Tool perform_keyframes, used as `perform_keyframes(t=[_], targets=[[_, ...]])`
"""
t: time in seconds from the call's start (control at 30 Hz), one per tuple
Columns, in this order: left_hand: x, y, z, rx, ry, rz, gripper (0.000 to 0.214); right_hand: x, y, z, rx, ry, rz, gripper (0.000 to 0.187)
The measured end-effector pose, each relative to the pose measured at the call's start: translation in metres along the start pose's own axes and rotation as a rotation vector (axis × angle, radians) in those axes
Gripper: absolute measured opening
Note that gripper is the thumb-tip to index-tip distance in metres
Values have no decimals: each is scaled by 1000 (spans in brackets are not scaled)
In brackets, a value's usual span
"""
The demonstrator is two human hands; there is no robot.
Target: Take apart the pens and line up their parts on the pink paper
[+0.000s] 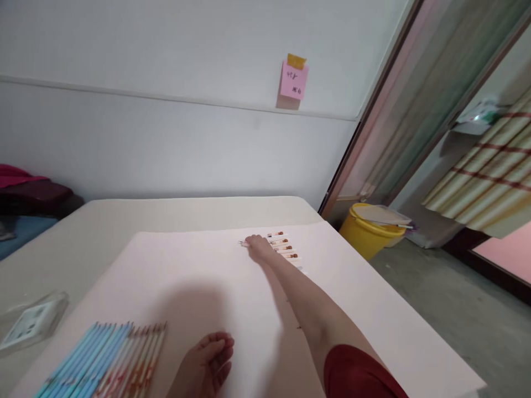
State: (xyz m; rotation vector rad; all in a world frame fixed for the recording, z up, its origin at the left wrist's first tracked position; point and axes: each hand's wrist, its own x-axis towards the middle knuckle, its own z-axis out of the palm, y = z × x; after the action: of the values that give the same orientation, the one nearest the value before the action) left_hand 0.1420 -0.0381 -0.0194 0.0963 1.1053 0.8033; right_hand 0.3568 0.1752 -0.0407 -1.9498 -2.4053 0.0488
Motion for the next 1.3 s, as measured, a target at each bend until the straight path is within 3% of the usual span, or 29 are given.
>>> perform_keyframes(t=[0.2,0.5,0.77,1.3], targets=[[20,-6,4,22,8,-67,16,44,17,8,-17,-3,-43,22],[34,-15,0,25,-5,-74,18,73,2,17,-5,16,-167,26],[29,-9,-4,0,-29,-86,19,73,1,22,1,19,-199,30],[16,-3,5,-14,-7,-80,14,58,-7,15,-50,84,-79,33]])
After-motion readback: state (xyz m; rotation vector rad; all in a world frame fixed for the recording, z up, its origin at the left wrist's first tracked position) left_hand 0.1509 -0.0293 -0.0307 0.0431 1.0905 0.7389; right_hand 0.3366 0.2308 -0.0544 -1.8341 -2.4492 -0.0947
